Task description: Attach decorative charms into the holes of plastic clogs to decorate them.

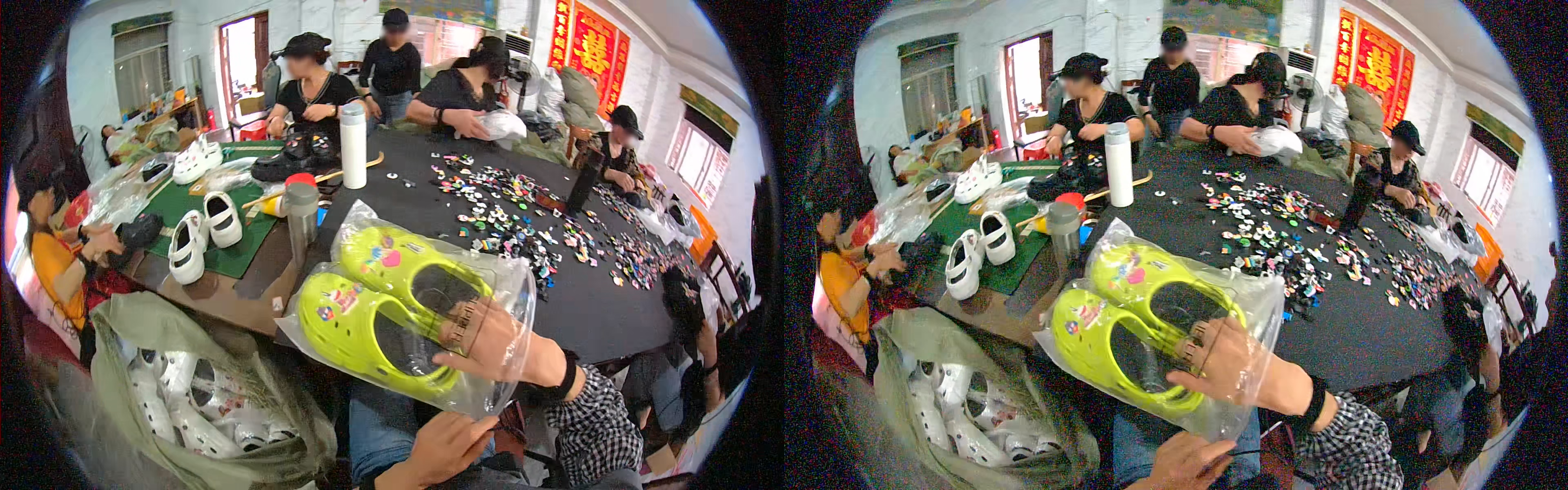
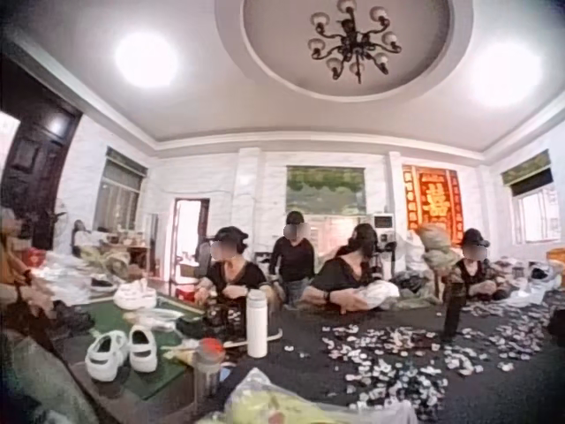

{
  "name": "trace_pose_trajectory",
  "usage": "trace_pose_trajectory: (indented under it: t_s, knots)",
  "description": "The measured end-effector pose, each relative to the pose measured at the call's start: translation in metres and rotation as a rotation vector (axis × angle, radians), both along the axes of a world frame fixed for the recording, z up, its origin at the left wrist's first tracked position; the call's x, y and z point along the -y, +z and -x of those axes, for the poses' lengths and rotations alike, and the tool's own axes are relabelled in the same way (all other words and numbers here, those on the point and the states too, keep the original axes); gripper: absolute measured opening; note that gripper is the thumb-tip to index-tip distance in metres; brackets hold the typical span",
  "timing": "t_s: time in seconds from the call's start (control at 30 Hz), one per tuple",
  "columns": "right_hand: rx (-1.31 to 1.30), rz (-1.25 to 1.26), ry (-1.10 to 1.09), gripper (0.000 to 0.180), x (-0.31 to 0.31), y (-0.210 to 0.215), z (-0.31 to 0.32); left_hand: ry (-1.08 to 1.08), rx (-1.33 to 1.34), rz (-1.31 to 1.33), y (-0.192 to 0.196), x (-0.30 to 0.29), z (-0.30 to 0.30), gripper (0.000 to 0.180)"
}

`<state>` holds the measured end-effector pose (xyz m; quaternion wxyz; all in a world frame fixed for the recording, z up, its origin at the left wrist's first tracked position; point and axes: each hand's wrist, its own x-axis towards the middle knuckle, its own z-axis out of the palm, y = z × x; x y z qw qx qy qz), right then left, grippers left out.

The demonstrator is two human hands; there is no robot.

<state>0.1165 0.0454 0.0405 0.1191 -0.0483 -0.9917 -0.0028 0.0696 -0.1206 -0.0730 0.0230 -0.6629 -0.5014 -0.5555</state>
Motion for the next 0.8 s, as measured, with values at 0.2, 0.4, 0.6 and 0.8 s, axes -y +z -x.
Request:
trace_pose_trajectory:
  t_s: [0.2, 0.4, 0.6, 0.8]
  knots:
    - [-0.053, -0.07, 0.022, 0.025, 0.014, -0.007, -0.022, -0.184, -0.111, 0.172, -0.02, -0.007, -0.015, 0.055]
    - [-0.076, -0.067, -0.008, 0.016, 0.021, -0.016, -0.03, -0.229, -0.1, 0.18, -0.03, -0.009, -0.018, 0.062]
    - [-0.172, 0.003, -0.021, 0.029, 0.018, -0.017, -0.026, -0.301, -0.091, 0.076, -0.012, 0.001, 0.003, 0.059]
    - [-0.099, -0.04, -0.108, 0.045, 0.013, -0.008, -0.025, 0.097, -0.018, -0.151, 0.028, 0.03, 0.066, 0.031]
